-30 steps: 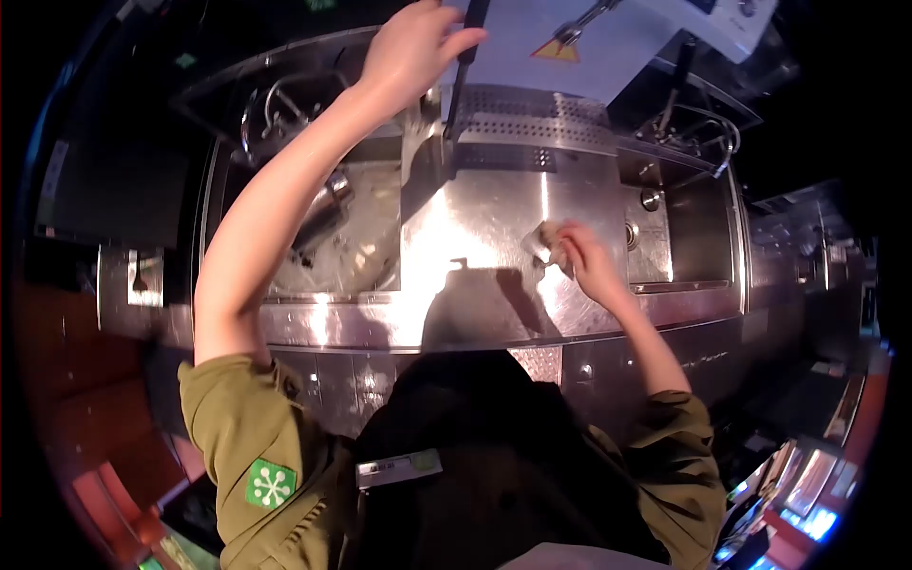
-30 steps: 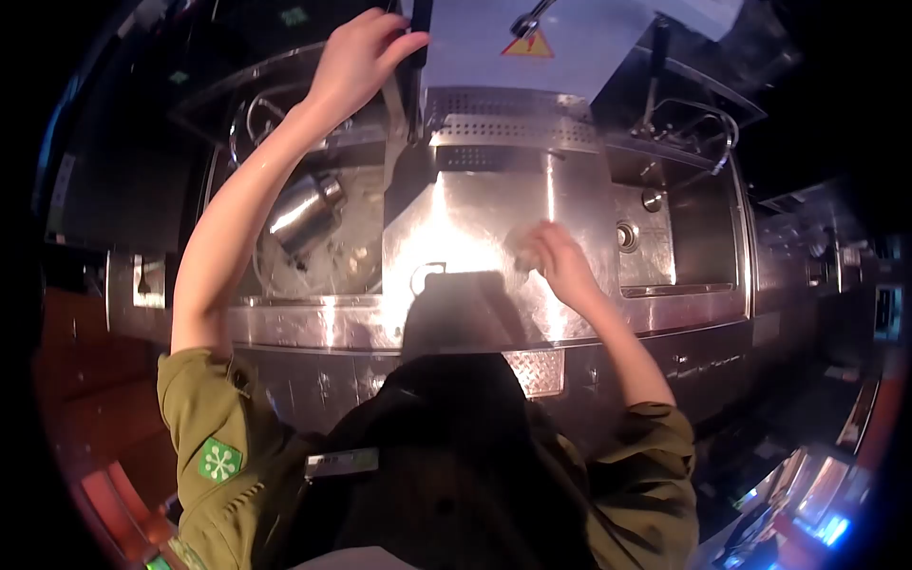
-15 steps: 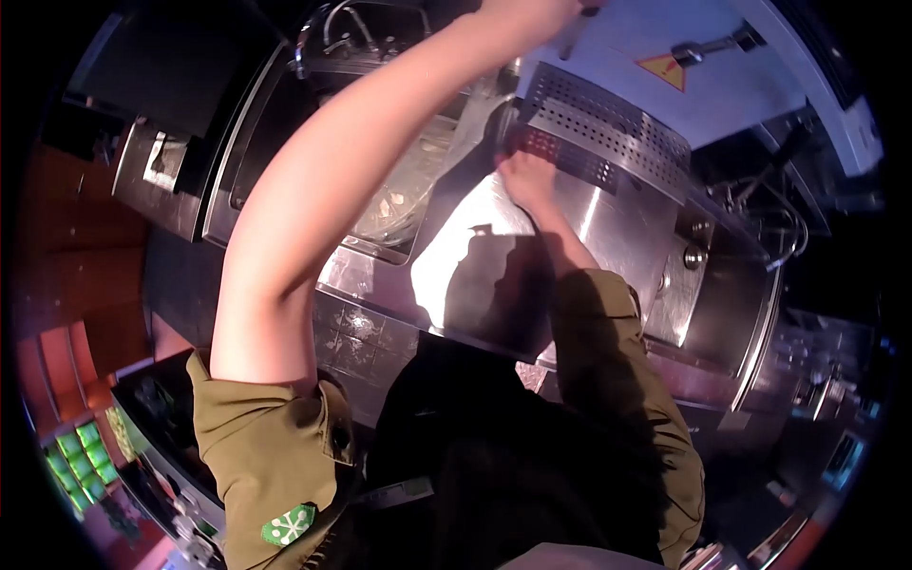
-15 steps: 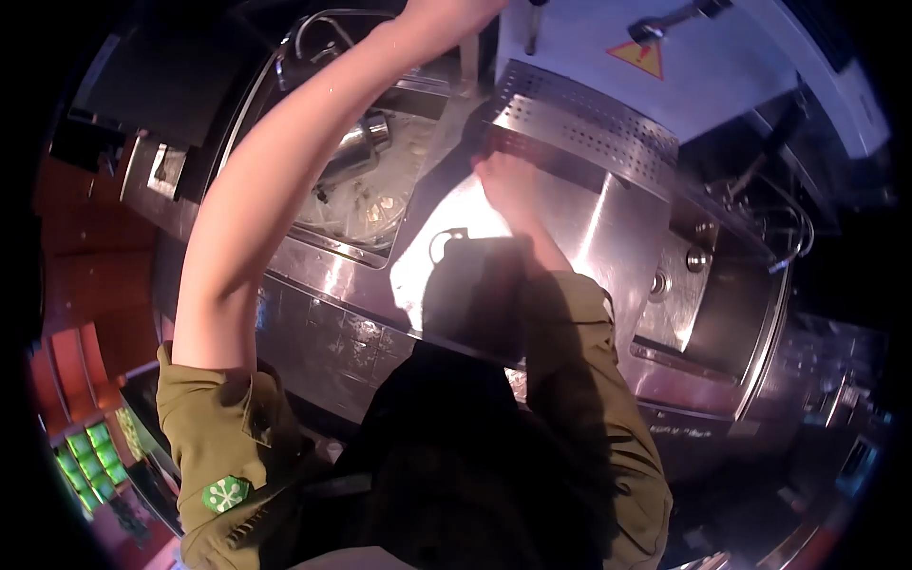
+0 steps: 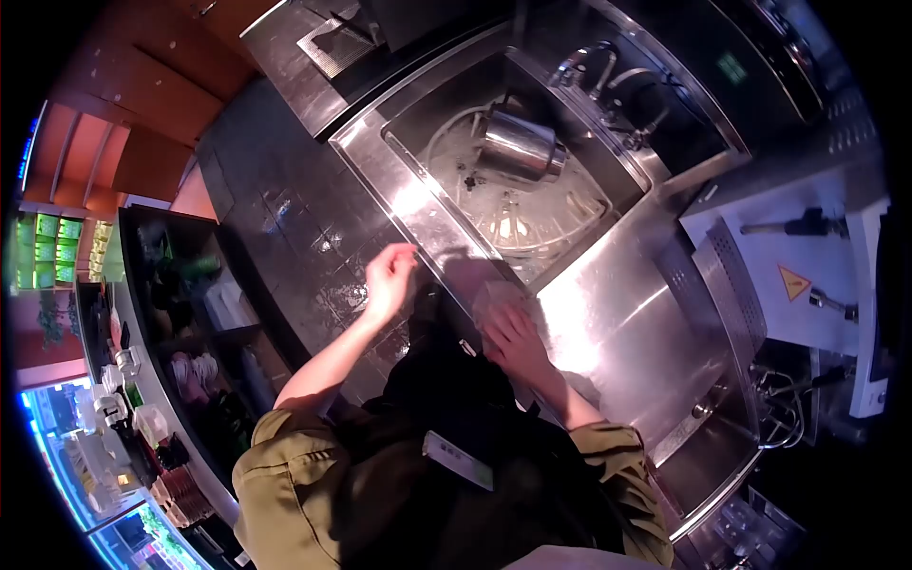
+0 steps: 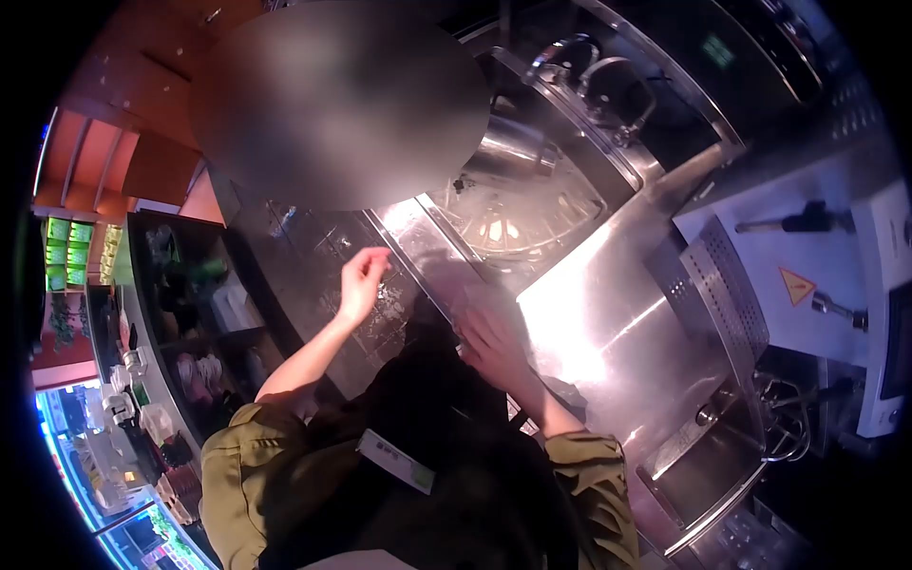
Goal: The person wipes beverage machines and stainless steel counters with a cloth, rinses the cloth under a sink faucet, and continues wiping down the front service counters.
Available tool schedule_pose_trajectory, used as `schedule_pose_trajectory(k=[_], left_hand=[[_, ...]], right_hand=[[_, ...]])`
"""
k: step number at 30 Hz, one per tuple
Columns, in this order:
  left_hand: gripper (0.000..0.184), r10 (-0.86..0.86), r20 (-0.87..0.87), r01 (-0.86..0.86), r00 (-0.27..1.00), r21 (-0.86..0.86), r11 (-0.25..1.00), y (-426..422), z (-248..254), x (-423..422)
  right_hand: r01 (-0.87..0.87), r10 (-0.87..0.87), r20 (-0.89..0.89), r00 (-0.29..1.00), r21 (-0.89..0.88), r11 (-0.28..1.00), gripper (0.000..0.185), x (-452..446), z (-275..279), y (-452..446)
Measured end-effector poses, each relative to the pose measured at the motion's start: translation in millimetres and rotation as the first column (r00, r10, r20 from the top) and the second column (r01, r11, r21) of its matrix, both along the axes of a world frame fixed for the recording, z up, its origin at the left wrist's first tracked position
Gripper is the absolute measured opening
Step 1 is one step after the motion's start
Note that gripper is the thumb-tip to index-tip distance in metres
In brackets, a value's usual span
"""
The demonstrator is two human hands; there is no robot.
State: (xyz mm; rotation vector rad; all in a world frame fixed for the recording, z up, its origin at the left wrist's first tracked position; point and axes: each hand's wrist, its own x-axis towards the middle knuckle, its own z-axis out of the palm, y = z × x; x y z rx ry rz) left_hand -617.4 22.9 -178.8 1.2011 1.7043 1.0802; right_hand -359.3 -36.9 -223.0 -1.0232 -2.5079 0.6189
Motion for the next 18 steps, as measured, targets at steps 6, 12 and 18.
schedule_pose_trajectory(k=[6,12,18], left_hand=[[0.016,0.025,0.042,-0.027,0.999,0.047,0.999,69.6,11.7,-99.2],[0.015,0.046,0.051,-0.045,0.998,-0.012,0.999,82.1,-3.3,-199.4],[0.015,0.126,0.117,-0.105,0.985,-0.171,0.98,45.7,-45.0,-263.7]], right_hand=[[0.045,-0.048,0.055,0.997,0.048,0.998,0.049,-137.8,-2.9,101.3],[0.223,-0.222,-0.029,0.975,0.069,0.972,0.047,-267.2,-13.7,212.5],[0.628,-0.693,-0.457,0.558,-0.314,0.712,0.037,-344.7,-69.7,283.5]])
